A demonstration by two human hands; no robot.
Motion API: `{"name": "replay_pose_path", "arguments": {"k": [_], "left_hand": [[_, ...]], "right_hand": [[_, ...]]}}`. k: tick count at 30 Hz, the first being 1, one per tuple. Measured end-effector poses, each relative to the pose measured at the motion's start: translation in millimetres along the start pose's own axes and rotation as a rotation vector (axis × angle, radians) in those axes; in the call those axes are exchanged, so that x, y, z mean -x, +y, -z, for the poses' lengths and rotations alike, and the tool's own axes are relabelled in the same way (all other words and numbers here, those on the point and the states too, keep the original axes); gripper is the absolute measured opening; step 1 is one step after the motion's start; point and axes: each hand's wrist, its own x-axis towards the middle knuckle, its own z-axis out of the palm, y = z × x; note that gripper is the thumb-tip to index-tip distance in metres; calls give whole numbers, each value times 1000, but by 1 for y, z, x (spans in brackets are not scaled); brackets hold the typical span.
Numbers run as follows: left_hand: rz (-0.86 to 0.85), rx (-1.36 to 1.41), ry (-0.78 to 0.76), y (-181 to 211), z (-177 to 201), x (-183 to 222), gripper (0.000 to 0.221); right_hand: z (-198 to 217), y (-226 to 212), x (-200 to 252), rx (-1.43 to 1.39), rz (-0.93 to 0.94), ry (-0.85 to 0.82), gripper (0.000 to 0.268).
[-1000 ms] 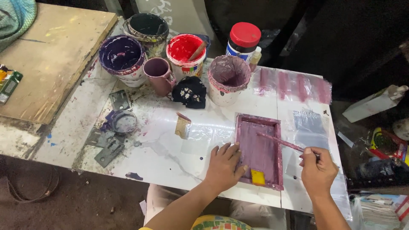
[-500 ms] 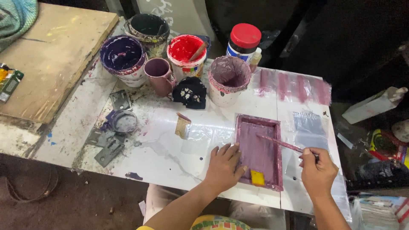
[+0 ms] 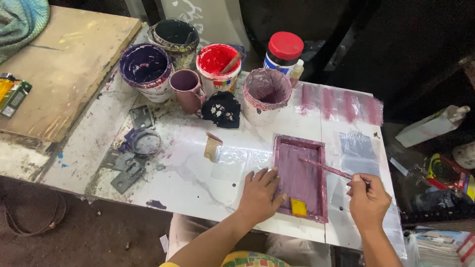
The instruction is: Mixing purple ink in a container and applying it to a small rectangular frame on a workbench.
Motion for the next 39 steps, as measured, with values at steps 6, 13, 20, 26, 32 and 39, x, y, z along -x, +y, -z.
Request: {"name": "replay_pose_path", "arguments": {"k": [6,13,20,26,32,39], "left_hand": [[-33,6,35,-3,-4,1,53],[-44,12,69,-7,-9,2,52],[10,18,-13,-1,-1,0,55],[5,31,-8,0,1,0,53],[43,45,-88,5,13,-3,56],[-34,75,63,-3,3,1,52]], "right_hand": [[0,-3,0,-21,-69,-2,14],[3,-8,-6,-104,-151,113,15],[3,21,-23,-735,-612,326,14],[-7,52,-43,-1092,-883,58,12],[-50,-86,-94,-925,-449,183,16],[-125,-148,-147,-45,344,-52,10]]}}
